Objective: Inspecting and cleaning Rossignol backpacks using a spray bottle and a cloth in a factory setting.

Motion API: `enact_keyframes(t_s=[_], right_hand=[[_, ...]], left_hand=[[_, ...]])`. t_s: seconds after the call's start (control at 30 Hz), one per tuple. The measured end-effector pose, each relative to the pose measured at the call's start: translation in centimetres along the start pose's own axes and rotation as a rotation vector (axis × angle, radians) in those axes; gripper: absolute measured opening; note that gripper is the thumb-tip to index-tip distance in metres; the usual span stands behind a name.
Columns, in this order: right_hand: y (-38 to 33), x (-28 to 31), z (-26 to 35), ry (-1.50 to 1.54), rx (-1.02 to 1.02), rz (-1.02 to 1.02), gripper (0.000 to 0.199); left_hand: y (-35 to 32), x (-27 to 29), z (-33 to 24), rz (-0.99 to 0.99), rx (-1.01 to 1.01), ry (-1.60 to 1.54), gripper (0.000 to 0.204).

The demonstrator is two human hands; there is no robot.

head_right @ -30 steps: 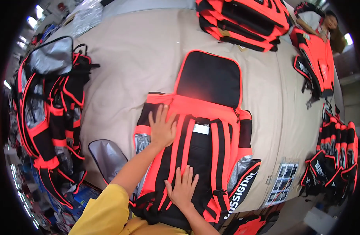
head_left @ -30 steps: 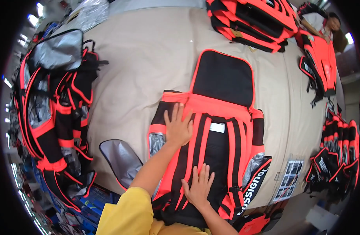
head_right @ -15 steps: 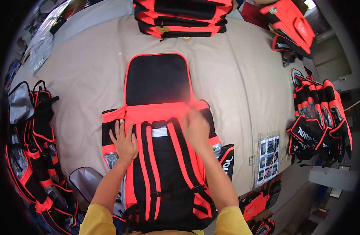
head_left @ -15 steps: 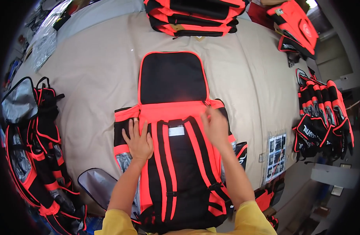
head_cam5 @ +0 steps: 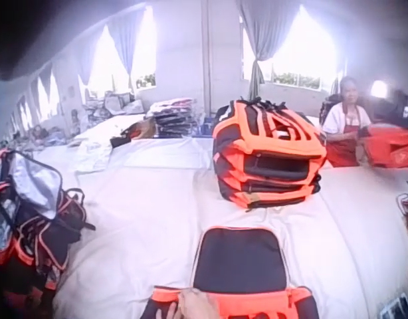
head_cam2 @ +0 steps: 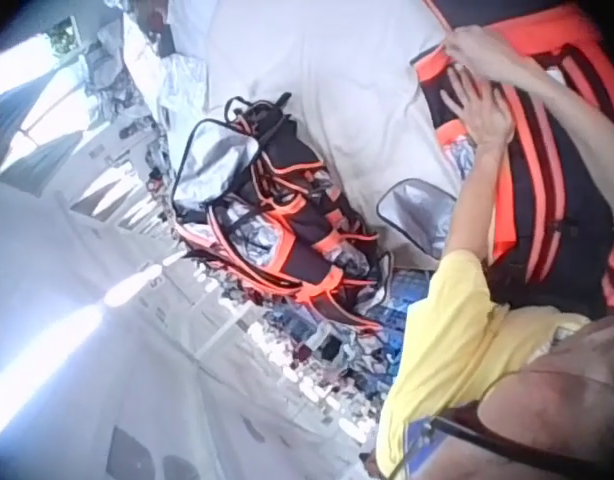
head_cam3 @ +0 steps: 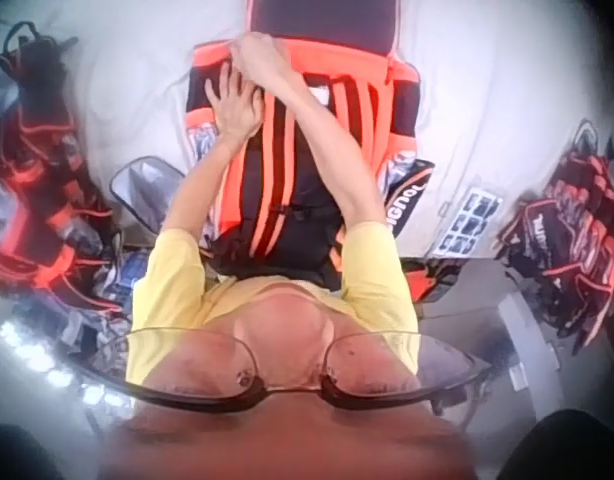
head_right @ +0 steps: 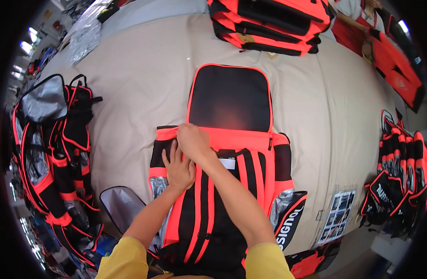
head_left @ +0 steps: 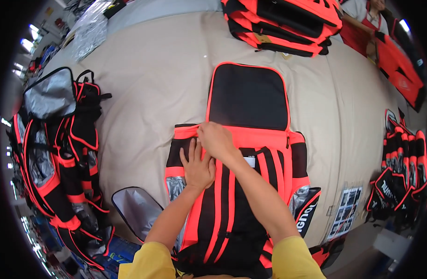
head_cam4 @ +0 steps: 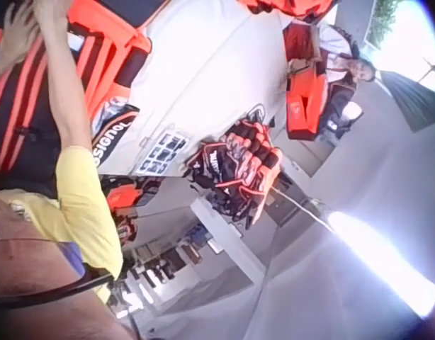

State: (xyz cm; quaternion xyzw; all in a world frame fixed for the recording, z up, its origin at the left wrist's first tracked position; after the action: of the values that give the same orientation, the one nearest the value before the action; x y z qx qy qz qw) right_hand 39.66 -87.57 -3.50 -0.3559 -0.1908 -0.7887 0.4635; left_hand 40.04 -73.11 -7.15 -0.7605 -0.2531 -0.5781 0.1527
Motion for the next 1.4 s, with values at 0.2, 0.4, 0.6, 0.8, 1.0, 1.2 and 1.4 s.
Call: enact_keyframes(t_s=[0.2,0.4,0.6,0.8,1.0,1.2,1.4], right_hand=[[-5.2,17.9,-16.2,-0.119,-0.547,-0.656,0.04],[-12.0,17.3,-14.5,0.489,-0.284,-0.355,0.046],[-24.2,12.5,-15.0,0.124,0.013,-0.477,0.009],[-24.6,11.1,-16.9,0.328,-0.07,-0.551,0.006],[-24.4,10.6,-16.6,0.364,-0.091,-0.584,0.003],[-24.4,10.5,-17.0,0.368,-0.151,-0.598,0.009],[-25.2,11.1,-17.4,0.374,-0.163,-0.598,0.008]], left_hand=[[0.3,0.6,-1.8,-0.009,-0.025,-0.038,0.06],[-0.1,0.4,-0.9,0.012,-0.012,-0.02,0.06],[0.4,-1.9,0.7,-0.052,-0.057,0.342,0.064],[0.4,-2.7,0.2,-0.037,-0.073,0.287,0.065],[0.1,-2.3,0.6,-0.026,-0.064,0.22,0.066],[0.1,-5.4,2.8,-0.05,-0.1,1.104,0.074],[0.3,-2.7,-0.5,0.034,-0.048,0.231,0.06]])
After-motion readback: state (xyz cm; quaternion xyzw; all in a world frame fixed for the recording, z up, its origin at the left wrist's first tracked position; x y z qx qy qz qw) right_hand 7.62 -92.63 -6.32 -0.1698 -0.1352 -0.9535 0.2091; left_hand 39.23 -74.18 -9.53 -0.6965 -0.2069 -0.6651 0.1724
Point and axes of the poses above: each hand's wrist, its own y-axis towards the middle knuckle, its own x-axis out of the back of the hand, z = x × y, the point moved 6 cm from there along y, towards the middle knuckle, and after that the axes turned 9 degrees about x, right-handed, at the moved point
